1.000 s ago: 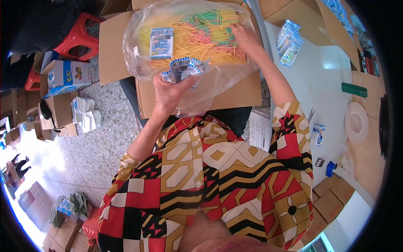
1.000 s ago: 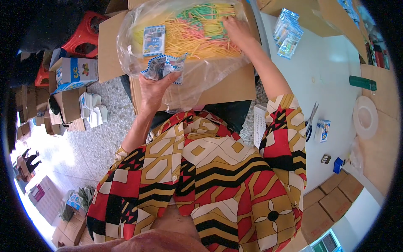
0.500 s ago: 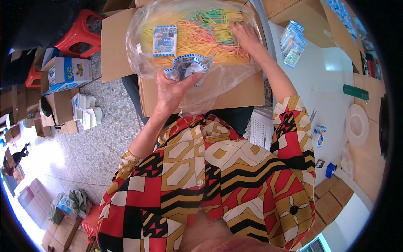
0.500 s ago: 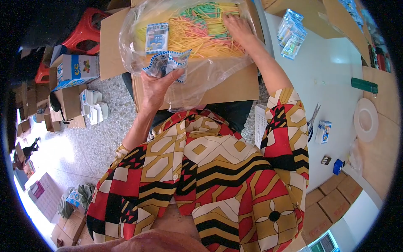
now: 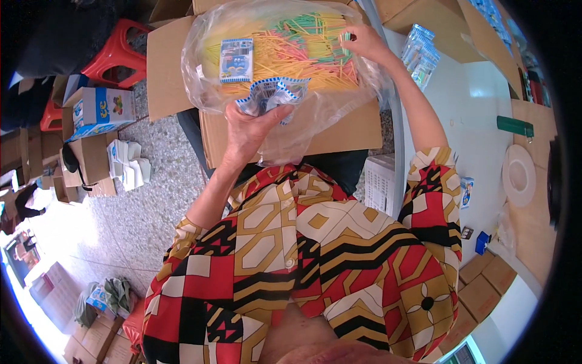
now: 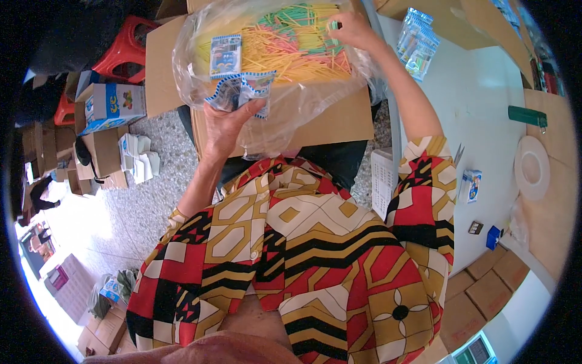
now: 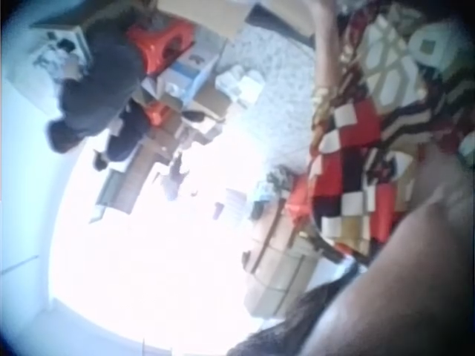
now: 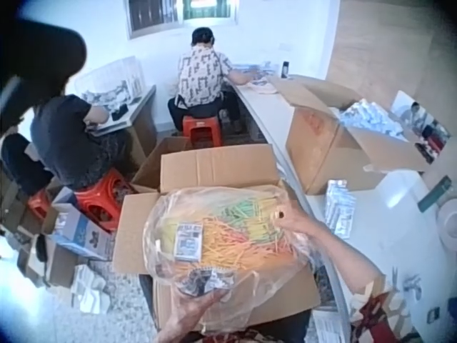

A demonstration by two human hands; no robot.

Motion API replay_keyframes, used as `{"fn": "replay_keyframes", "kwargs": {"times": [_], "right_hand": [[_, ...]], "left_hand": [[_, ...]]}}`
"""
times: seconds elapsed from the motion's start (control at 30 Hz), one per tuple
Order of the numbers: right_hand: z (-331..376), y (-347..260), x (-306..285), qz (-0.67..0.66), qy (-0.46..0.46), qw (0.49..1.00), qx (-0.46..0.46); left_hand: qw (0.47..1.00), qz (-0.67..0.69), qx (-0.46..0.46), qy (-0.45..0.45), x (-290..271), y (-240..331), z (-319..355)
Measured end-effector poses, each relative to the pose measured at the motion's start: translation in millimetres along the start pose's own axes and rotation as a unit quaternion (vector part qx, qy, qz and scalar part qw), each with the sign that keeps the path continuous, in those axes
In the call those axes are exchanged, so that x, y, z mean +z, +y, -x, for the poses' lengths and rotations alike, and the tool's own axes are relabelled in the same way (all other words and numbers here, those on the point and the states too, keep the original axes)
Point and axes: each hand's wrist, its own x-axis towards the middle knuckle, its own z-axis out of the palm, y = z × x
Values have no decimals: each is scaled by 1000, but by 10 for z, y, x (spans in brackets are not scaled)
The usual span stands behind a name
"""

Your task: Packaging bundles of colorful sticks into plastic bags and placing them into cardboard boxes while adding small packets.

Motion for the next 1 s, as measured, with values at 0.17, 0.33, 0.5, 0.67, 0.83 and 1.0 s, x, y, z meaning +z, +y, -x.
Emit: {"fn": "replay_keyframes", "kwargs": {"times": [0.17,0.33,0.5,0.67,0.83,1.0], "right_hand": [[271,-55,1,-205,-322,918,103],[493,-346,-66,-74,-250,965,38],[582,-1006,-666,-396,-99,912,36],[722,-1529,-983,-448,-76,891,-22],[724,-1668,-898,-411,-134,901,-26],[696,-1795,-854,-283,-129,948,-65]], "left_hand": [[1000,-17,12,-16,13,68,1],[999,28,0,-33,72,103,0],[999,29,-6,-40,67,111,2],[999,12,2,-47,75,54,-17],[999,-15,11,-49,90,52,-30],[999,-20,16,-47,86,48,-31]]}}
